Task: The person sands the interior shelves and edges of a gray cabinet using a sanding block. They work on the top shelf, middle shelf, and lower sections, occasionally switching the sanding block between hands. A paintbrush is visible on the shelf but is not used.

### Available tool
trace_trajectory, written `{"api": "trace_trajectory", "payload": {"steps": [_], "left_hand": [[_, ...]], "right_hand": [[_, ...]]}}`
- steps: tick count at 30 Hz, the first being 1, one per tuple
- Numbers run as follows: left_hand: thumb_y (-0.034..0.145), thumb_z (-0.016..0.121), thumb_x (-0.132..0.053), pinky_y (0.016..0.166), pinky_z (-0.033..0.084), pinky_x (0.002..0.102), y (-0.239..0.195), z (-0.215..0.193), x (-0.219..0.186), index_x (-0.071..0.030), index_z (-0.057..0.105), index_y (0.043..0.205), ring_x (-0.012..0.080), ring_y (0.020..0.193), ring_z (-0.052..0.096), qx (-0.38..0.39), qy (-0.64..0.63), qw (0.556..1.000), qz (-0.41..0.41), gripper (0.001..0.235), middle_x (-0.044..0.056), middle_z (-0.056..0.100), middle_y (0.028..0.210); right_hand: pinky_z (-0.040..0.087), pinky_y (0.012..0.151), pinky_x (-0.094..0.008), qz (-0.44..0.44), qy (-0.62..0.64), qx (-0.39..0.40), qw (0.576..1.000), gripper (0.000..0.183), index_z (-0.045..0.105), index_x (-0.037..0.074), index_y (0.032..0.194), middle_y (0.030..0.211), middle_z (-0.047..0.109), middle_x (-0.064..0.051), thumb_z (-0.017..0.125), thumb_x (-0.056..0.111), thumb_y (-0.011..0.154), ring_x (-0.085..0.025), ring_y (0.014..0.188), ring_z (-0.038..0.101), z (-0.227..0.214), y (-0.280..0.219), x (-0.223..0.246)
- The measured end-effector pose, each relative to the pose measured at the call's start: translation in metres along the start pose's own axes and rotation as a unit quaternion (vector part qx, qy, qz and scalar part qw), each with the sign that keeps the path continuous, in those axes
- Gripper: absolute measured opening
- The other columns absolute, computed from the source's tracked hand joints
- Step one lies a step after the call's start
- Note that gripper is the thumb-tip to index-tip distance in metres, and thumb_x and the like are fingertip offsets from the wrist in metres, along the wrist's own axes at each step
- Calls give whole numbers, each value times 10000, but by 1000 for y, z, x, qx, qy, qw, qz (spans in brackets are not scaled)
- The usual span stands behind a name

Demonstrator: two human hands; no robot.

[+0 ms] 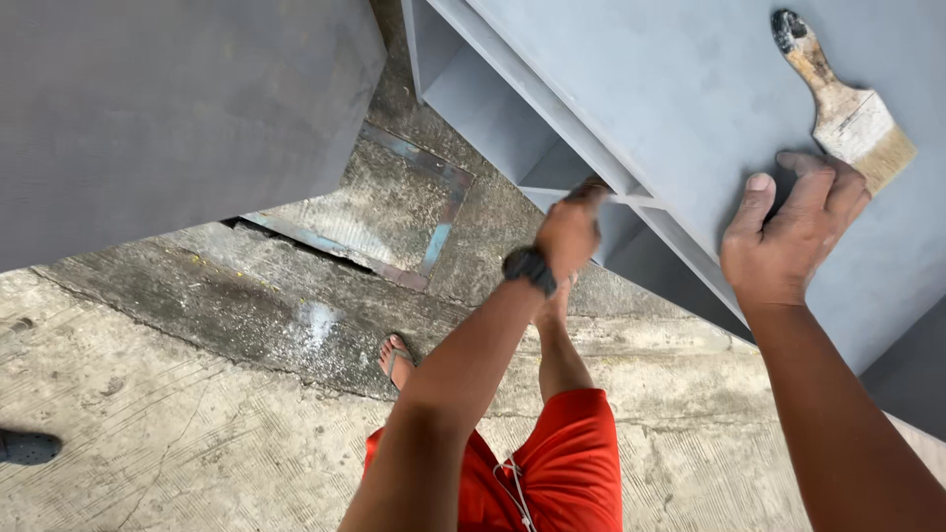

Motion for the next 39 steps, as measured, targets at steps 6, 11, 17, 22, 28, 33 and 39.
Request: {"api": "trace_trajectory", "payload": {"steps": [6,11,17,22,28,33,39], "left_hand": [[924,381,103,886,649,494,28,26,80,-257,442,1696,459,1114,766,95,-24,982,-161,854,269,765,1287],[884,511,213,625,690,272,9,18,19,-53,650,1384,219,802,795,-63,-57,996,21,582,152,767,1166],[948,610,-40,1010,630,488,24,42,227,8,712,1338,412,1230,739,193,193,947,-169,406,251,760,1266],[1061,489,50,905,673,437,-109,5,260,12,632,1411,337,1152,763,191,95,930,-299,380,210,756,1243],[1104,409,-84,826,606,326,-276,120,356,1,696,1228,223,1026,680,360,235,852,-297,324,125,662,1137],[1123,462,-157,633,390,386,-388,99,325,-69,693,1253,219,743,524,142,-173,800,-557,280,84,645,959],[1142,309,-636,873,527,510,-393,44,371,-46,753,1115,429,940,729,43,-87,874,-476,739,208,767,944]], "right_hand": [[439,1035,-619,-2,-12,10,1000,257,671,-142,1261,1251,504,-276,597,98,1209,-484,1165,490,-3,0,8],[438,1049,-616,-4,-11,-3,1000,261,669,-134,1254,1247,519,-288,603,114,1208,-488,1174,495,0,1,1],[424,1059,-628,-12,1,3,1000,215,672,-155,1265,1276,524,-320,651,5,1121,-511,1211,490,5,2,-6],[457,1049,-634,-32,-7,0,999,222,682,-172,1259,1296,534,-332,650,2,1125,-505,1245,495,3,-3,-7],[498,989,-658,-77,-27,-28,996,209,724,-188,1270,1268,552,-364,727,-50,1112,-545,1176,544,4,-4,-9],[510,968,-592,-67,-18,-7,998,212,646,-189,1276,1270,548,-346,655,-93,1087,-488,1175,527,8,-4,-13],[467,962,-605,-102,-47,-43,993,182,725,-163,1249,1287,604,-338,737,-36,1119,-499,1143,558,13,-13,-25]]}}
Point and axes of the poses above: each hand's wrist, its own y-axis towards the middle knuckle, its own z-axis out of the palm, x = y × z, the point moved 9 cm from there along y, towards the middle knuckle
